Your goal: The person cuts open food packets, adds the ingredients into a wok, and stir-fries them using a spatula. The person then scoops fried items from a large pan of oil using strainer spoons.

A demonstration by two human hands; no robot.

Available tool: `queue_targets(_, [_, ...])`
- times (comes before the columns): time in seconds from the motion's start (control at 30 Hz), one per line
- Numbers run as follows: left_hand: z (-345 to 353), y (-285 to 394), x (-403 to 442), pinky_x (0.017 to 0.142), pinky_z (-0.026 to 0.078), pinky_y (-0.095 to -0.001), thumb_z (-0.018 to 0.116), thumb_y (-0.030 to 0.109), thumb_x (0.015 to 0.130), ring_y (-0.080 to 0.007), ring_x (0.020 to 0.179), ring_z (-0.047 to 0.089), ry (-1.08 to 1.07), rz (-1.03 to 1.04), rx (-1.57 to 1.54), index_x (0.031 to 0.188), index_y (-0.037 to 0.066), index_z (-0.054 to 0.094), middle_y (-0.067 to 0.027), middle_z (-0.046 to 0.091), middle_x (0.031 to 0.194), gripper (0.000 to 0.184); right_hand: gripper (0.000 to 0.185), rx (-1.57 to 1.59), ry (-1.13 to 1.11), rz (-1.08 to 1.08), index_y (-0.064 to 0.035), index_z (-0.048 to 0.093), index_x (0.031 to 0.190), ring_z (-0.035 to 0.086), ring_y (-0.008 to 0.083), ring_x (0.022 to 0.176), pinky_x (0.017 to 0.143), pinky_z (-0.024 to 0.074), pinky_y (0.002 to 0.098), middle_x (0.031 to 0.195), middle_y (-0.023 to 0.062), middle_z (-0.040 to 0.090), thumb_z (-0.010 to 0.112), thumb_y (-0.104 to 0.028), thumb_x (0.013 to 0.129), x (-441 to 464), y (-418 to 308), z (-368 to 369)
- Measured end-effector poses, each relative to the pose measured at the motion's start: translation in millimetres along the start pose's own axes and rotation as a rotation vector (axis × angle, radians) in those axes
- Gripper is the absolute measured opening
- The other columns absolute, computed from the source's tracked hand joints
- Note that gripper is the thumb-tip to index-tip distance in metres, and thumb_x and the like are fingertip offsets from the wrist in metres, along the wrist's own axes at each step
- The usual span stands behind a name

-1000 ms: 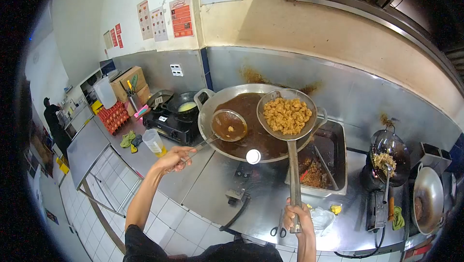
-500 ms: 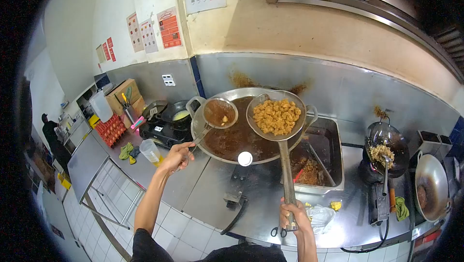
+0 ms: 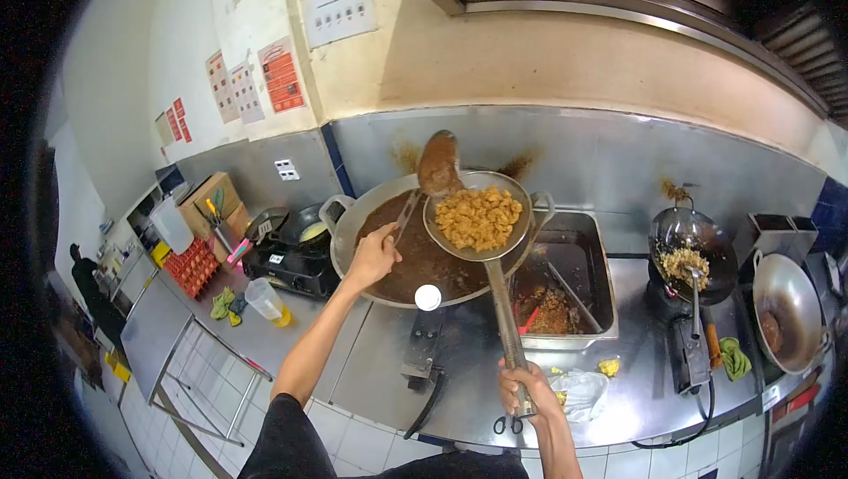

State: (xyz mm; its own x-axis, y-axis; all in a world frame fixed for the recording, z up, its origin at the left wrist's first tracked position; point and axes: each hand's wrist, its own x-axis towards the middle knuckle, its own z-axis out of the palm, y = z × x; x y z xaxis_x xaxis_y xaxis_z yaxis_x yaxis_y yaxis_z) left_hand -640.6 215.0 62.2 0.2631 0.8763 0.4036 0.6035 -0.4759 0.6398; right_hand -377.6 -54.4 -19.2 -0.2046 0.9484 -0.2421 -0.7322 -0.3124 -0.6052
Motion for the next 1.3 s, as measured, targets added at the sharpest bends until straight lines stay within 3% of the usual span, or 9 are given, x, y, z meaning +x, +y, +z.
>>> queue_targets(0.2, [-33.7,-42.1,15.1,0.042,0.047,-0.0281,0.038,0.015,0.097,-0.0128,0.051,0.06,0.014,-0.319,-0.222,0.128,0.001,0.053,-0.0126,0.067,0.072,0.038,0.019,0.012,-0.006,0.0,-0.0028,0.047,0.107,0.042,0.013,0.039,0.035,0.0355,0.0301,0.06,0.0007,0.041,0.051,-0.003,0.088,-2.1,9.6,2.2])
queue_targets(0.3, [-45.8,-92.2,22.1,0.053,0.053,-0.0358,0.041,0.014,0.093,-0.0234,0.057,0.066,0.025,-0.36,0.029,0.122,0.0,0.056,-0.018,0.068,0.078,0.036,0.019,-0.014,0.034,-0.003,-0.0021,0.049,0.107,0.04,0.0111,0.037,0.033,0.0333,0.028,0.056,-0.001,0.04,0.049,-0.003,0.088,-2.5,14.0,5.7])
queue_targets(0.37, [-48.4,-132.5,31.6,0.068,0.055,-0.0436,0.047,0.012,0.087,-0.0362,0.069,0.067,0.082,-0.115,0.406,0.114,0.0,0.061,-0.0229,0.067,0.079,0.033,0.02,0.01,0.044,-0.03,-0.0018,0.049,0.108,0.04,0.0114,0.036,0.032,0.0334,0.0281,0.056,-0.0005,0.04,0.049,-0.003,0.088,-1.4,15.1,6.7])
queue_targets(0.5, [-56.5,-139.9,28.4,0.081,0.051,-0.0474,0.052,0.011,0.08,-0.045,0.081,0.064,0.076,-0.16,0.448,0.107,-0.003,0.062,-0.0275,0.065,0.084,0.031,0.022,0.027,-0.004,-0.02,-0.0016,0.047,0.109,0.041,0.0138,0.039,0.033,0.0355,0.03,0.06,0.0026,0.041,0.05,-0.002,0.087,1.0,19.4,-0.1])
queue_targets(0.57, [-63.2,-140.1,35.2,0.052,0.052,-0.0339,0.04,0.003,0.084,-0.0235,0.052,0.065,-0.243,-0.258,0.385,0.12,-0.007,0.056,-0.021,0.068,0.076,0.041,0.022,0.013,0.01,-0.023,-0.0017,0.047,0.109,0.041,0.0137,0.039,0.033,0.0356,0.0297,0.06,0.0024,0.041,0.05,-0.002,0.087,2.0,20.0,2.6])
queue_targets(0.7, [-53.5,-138.6,40.6,0.046,0.049,-0.0381,0.047,0.005,0.085,-0.0245,0.051,0.061,-0.432,-0.517,0.024,0.107,-0.005,0.061,-0.0192,0.067,0.075,0.028,0.022,0.031,0.043,-0.015,-0.0022,0.048,0.109,0.041,0.0134,0.038,0.033,0.0369,0.0294,0.059,0.0018,0.041,0.05,-0.002,0.087,1.9,19.9,6.7])
queue_targets(0.8, [-39.1,-134.1,39.2,0.038,0.04,-0.0278,0.039,0.003,0.09,-0.0121,0.044,0.049,-0.523,-0.525,-0.223,0.113,-0.01,0.052,-0.0128,0.062,0.068,0.029,0.023,-0.028,0.09,-0.06,-0.0017,0.049,0.109,0.038,0.0112,0.035,0.029,0.0318,0.028,0.056,-0.0008,0.038,0.049,-0.003,0.086,3.2,25.1,11.1])
queue_targets(0.93, [-23.4,-115.0,35.1,0.039,0.033,-0.0253,0.042,-0.002,0.083,-0.0085,0.047,0.041,-0.647,-0.584,-0.389,0.134,-0.012,0.038,-0.0083,0.057,0.069,0.053,0.023,-0.032,0.095,-0.067,-0.0014,0.049,0.109,0.037,0.0109,0.035,0.029,0.0319,0.0275,0.056,-0.0009,0.038,0.049,-0.002,0.086,2.9,24.4,18.4])
queue_targets(1.3, [-41.9,-73.8,0.6,0.037,0.028,-0.0207,0.043,0.001,0.083,-0.0046,0.045,0.036,-0.879,-0.574,-0.594,0.137,-0.008,0.039,-0.0062,0.055,0.072,0.055,0.022,-0.05,0.1,-0.076,-0.0026,0.049,0.108,0.037,0.0102,0.035,0.03,0.0317,0.0269,0.056,-0.0013,0.038,0.049,-0.003,0.086,4.2,26.5,27.6])
